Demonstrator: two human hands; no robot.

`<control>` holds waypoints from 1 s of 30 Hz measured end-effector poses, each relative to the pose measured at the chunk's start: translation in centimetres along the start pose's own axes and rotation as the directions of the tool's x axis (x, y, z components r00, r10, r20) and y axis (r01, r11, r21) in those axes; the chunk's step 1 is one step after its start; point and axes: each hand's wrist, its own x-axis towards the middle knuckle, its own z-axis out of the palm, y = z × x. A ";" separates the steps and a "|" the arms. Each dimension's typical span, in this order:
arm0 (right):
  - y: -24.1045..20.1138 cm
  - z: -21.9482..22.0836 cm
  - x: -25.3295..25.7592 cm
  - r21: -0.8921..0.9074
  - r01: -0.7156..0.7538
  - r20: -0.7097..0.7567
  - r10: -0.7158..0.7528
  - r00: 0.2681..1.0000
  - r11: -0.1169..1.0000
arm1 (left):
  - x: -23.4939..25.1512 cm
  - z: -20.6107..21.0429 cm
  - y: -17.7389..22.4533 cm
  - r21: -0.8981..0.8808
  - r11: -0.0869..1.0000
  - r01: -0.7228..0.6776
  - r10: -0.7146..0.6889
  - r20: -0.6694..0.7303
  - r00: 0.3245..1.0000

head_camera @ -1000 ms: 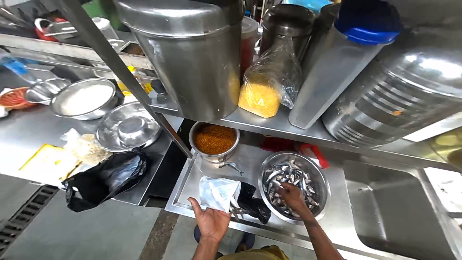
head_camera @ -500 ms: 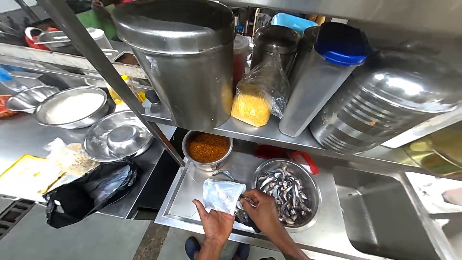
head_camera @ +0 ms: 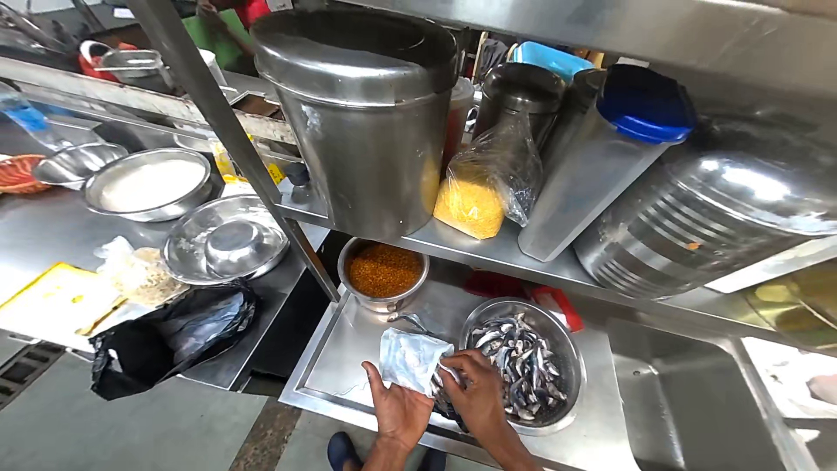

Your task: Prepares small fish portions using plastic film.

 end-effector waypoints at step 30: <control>-3.6 0.0 3.6 -0.317 0.161 0.394 -0.025 0.919 0.935 | -2.8 -1.0 0.1 0.133 0.954 0.268 -0.250 -0.137 0.958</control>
